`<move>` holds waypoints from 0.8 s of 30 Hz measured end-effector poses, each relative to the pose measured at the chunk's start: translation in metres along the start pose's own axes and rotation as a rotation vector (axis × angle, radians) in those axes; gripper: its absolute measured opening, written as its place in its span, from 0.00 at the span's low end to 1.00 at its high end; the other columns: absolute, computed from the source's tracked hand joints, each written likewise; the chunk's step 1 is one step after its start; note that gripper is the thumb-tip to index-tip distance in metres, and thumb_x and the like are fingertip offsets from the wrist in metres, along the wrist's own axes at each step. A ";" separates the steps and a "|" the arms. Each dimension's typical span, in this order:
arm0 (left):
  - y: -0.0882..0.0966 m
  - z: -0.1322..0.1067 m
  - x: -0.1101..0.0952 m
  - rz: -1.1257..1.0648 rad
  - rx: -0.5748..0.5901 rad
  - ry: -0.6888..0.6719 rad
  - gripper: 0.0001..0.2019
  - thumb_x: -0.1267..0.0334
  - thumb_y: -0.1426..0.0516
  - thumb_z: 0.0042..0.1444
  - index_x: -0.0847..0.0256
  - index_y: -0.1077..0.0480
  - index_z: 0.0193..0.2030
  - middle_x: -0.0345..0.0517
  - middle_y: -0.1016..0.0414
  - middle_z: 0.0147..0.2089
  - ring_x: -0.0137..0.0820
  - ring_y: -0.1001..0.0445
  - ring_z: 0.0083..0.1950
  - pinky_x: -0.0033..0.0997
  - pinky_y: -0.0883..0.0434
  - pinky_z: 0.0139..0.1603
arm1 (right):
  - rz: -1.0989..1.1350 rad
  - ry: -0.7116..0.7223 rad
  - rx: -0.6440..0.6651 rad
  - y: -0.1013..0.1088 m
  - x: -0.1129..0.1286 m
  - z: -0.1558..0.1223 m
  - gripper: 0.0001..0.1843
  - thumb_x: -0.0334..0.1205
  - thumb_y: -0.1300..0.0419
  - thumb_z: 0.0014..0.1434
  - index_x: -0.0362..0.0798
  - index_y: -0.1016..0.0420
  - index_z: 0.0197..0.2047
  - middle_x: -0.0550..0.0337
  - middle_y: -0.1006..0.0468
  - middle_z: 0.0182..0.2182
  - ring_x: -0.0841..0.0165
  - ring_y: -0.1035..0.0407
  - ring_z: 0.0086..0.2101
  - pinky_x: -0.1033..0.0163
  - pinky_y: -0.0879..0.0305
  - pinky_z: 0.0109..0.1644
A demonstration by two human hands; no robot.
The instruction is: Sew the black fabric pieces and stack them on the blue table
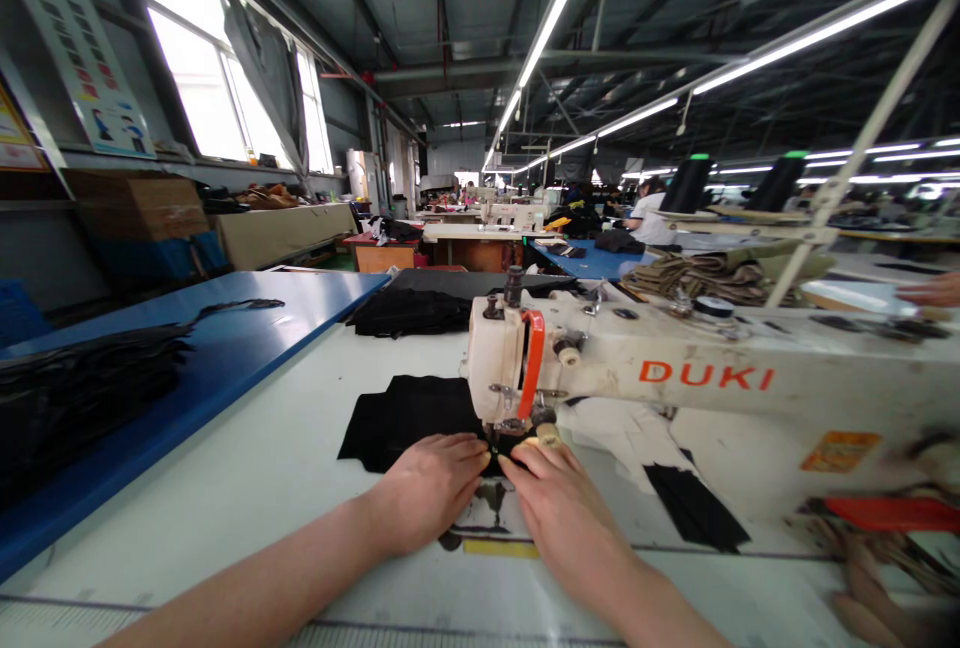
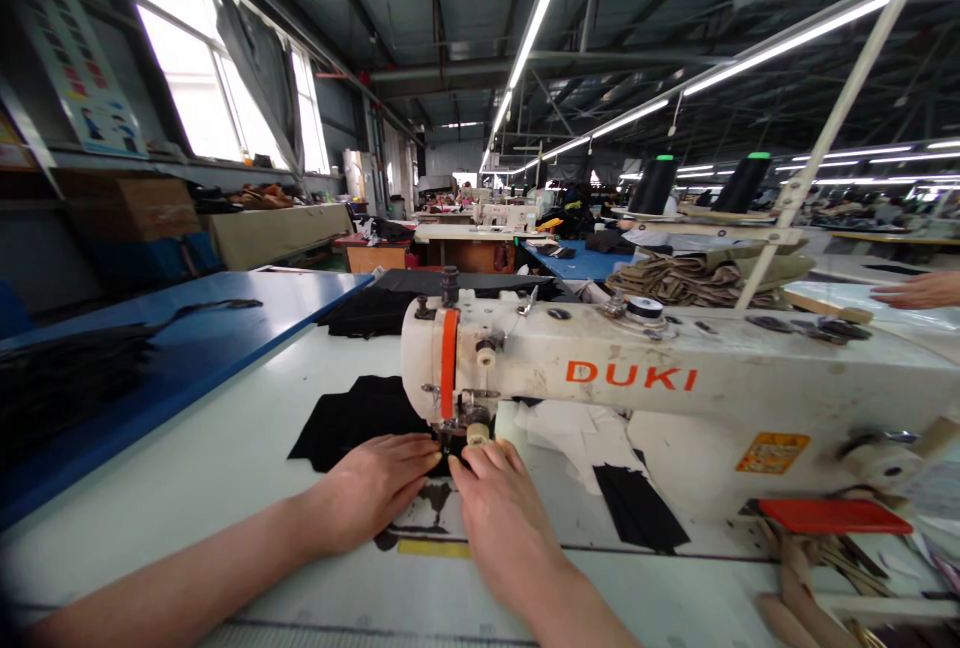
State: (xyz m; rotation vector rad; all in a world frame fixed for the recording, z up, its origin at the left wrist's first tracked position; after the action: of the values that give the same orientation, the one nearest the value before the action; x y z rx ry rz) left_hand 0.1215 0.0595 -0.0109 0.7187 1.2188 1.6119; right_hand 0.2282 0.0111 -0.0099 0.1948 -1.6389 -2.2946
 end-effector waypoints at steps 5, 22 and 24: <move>-0.002 0.000 0.003 -0.005 0.000 0.016 0.16 0.66 0.52 0.63 0.62 0.33 0.56 0.51 0.30 0.56 0.38 0.33 0.58 0.39 0.35 0.60 | -0.006 0.002 -0.023 0.000 -0.001 0.000 0.20 0.26 0.50 0.59 0.47 0.31 0.52 0.52 0.29 0.44 0.61 0.38 0.47 0.51 0.46 0.56; -0.001 0.002 0.004 -0.030 -0.014 0.028 0.15 0.66 0.53 0.64 0.62 0.32 0.54 0.49 0.29 0.55 0.36 0.33 0.58 0.38 0.36 0.60 | -0.012 -0.002 -0.020 -0.001 -0.002 0.000 0.19 0.28 0.50 0.60 0.47 0.31 0.53 0.52 0.29 0.44 0.61 0.37 0.46 0.52 0.43 0.54; 0.001 0.001 0.003 -0.032 -0.013 0.029 0.15 0.66 0.52 0.63 0.63 0.32 0.54 0.49 0.29 0.55 0.36 0.33 0.58 0.37 0.36 0.60 | -0.002 -0.003 -0.012 0.000 -0.002 0.000 0.19 0.27 0.50 0.60 0.47 0.31 0.53 0.52 0.28 0.44 0.61 0.38 0.46 0.51 0.43 0.55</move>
State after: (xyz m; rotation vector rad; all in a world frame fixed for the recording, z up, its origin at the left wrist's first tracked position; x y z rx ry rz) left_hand 0.1212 0.0626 -0.0101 0.6664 1.2339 1.6070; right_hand 0.2301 0.0114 -0.0103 0.1901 -1.6269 -2.3063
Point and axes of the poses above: each hand's wrist, its own z-axis towards the middle knuckle, its own y-axis out of the back of the hand, x = y × z, the point moved 7 cm from there along z, towards the middle knuckle
